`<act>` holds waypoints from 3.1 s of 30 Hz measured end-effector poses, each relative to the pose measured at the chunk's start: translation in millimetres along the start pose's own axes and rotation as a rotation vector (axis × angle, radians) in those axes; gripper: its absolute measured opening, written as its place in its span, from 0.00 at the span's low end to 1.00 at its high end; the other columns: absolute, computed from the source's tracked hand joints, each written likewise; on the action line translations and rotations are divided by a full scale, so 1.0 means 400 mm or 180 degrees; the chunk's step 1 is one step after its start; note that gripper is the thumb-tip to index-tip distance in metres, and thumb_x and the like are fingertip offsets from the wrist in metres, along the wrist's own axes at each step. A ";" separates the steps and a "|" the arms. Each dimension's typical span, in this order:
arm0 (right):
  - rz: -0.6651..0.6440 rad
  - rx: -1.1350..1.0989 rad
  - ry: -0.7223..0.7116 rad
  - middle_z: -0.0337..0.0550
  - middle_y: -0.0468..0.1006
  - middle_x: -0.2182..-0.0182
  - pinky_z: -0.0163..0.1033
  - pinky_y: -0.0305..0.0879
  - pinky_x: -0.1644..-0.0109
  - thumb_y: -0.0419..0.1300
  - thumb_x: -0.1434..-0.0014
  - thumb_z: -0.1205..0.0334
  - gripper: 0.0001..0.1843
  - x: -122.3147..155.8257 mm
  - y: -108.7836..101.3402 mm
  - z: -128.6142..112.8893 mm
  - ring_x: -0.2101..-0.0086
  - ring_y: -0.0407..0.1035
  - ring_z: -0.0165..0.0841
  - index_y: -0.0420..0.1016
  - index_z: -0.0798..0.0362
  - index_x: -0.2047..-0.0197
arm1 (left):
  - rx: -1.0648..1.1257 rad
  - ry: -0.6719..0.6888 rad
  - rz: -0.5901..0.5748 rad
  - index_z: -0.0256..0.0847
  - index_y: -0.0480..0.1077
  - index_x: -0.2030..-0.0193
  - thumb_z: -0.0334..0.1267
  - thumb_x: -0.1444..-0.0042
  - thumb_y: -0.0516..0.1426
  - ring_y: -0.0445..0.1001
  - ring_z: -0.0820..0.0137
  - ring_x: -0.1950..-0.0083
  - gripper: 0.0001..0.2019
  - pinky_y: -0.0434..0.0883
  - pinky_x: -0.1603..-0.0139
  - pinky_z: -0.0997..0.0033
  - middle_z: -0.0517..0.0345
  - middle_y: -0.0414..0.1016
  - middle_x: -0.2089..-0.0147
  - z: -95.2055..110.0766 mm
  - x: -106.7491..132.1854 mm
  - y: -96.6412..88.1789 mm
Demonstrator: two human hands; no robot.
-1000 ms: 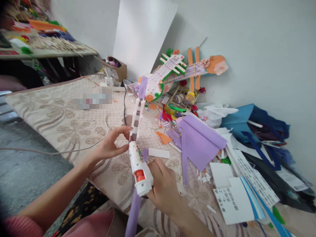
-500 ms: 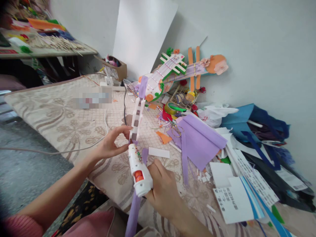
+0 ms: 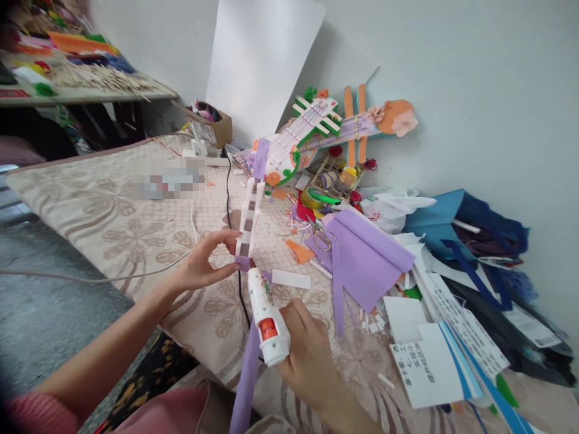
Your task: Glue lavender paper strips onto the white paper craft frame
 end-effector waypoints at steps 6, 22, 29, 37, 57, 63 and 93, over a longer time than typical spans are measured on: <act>0.0042 0.0013 -0.0017 0.35 0.66 0.73 0.35 0.58 0.72 0.52 0.33 0.64 0.06 -0.013 0.001 0.003 0.73 0.66 0.31 0.60 0.47 0.64 | 0.0073 0.0012 0.0001 0.43 0.61 0.36 0.31 0.43 0.62 0.73 0.72 0.62 0.29 0.73 0.58 0.72 0.57 0.72 0.60 -0.003 0.002 0.001; 0.0035 -0.0243 0.0180 0.33 0.64 0.73 0.35 0.59 0.73 0.55 0.37 0.66 0.07 -0.032 -0.026 0.011 0.74 0.64 0.30 0.59 0.47 0.66 | 0.0024 0.0027 -0.0062 0.40 0.60 0.36 0.29 0.44 0.61 0.73 0.72 0.60 0.29 0.73 0.57 0.73 0.57 0.71 0.59 0.003 0.000 -0.007; -0.0045 -0.0300 0.0263 0.33 0.63 0.73 0.34 0.59 0.73 0.56 0.37 0.65 0.08 -0.024 -0.026 0.010 0.74 0.65 0.30 0.60 0.47 0.67 | 0.0071 0.0057 -0.0073 0.40 0.61 0.36 0.30 0.43 0.62 0.72 0.71 0.59 0.28 0.72 0.55 0.70 0.55 0.71 0.58 -0.005 0.001 -0.009; -0.0026 -0.0813 0.0562 0.33 0.67 0.73 0.33 0.60 0.71 0.58 0.36 0.61 0.09 -0.035 -0.035 0.013 0.74 0.66 0.28 0.62 0.48 0.67 | -0.0145 0.0170 0.0090 0.45 0.66 0.37 0.35 0.40 0.62 0.70 0.66 0.51 0.24 0.73 0.51 0.64 0.51 0.68 0.51 -0.003 -0.009 -0.023; -0.0120 -0.0937 0.0841 0.34 0.71 0.73 0.32 0.66 0.70 0.56 0.34 0.60 0.04 -0.064 -0.075 0.021 0.73 0.68 0.30 0.67 0.49 0.63 | -0.0068 0.0253 0.0215 0.46 0.66 0.40 0.36 0.44 0.66 0.59 0.55 0.31 0.25 0.73 0.38 0.53 0.44 0.56 0.35 -0.010 -0.016 -0.014; -0.0070 -0.0990 0.0799 0.35 0.73 0.74 0.32 0.67 0.71 0.57 0.34 0.57 0.06 -0.079 -0.085 0.012 0.75 0.68 0.29 0.71 0.50 0.61 | 0.0096 0.0101 -0.0092 0.46 0.64 0.39 0.35 0.44 0.65 0.58 0.50 0.28 0.27 0.68 0.34 0.43 0.41 0.55 0.28 -0.023 -0.015 -0.011; -0.0398 -0.1178 0.1026 0.38 0.75 0.72 0.35 0.70 0.66 0.54 0.32 0.54 0.10 -0.049 -0.070 0.025 0.71 0.70 0.34 0.70 0.49 0.62 | 0.0086 0.0197 -0.0063 0.47 0.60 0.33 0.38 0.44 0.65 0.57 0.51 0.27 0.33 0.60 0.29 0.41 0.41 0.55 0.27 -0.031 -0.020 -0.014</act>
Point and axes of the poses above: each hand's wrist, its own x-axis away from the middle knuckle, its own y-axis out of the palm, z = x × y, the point moved 4 cm from there along -x, towards the middle knuckle
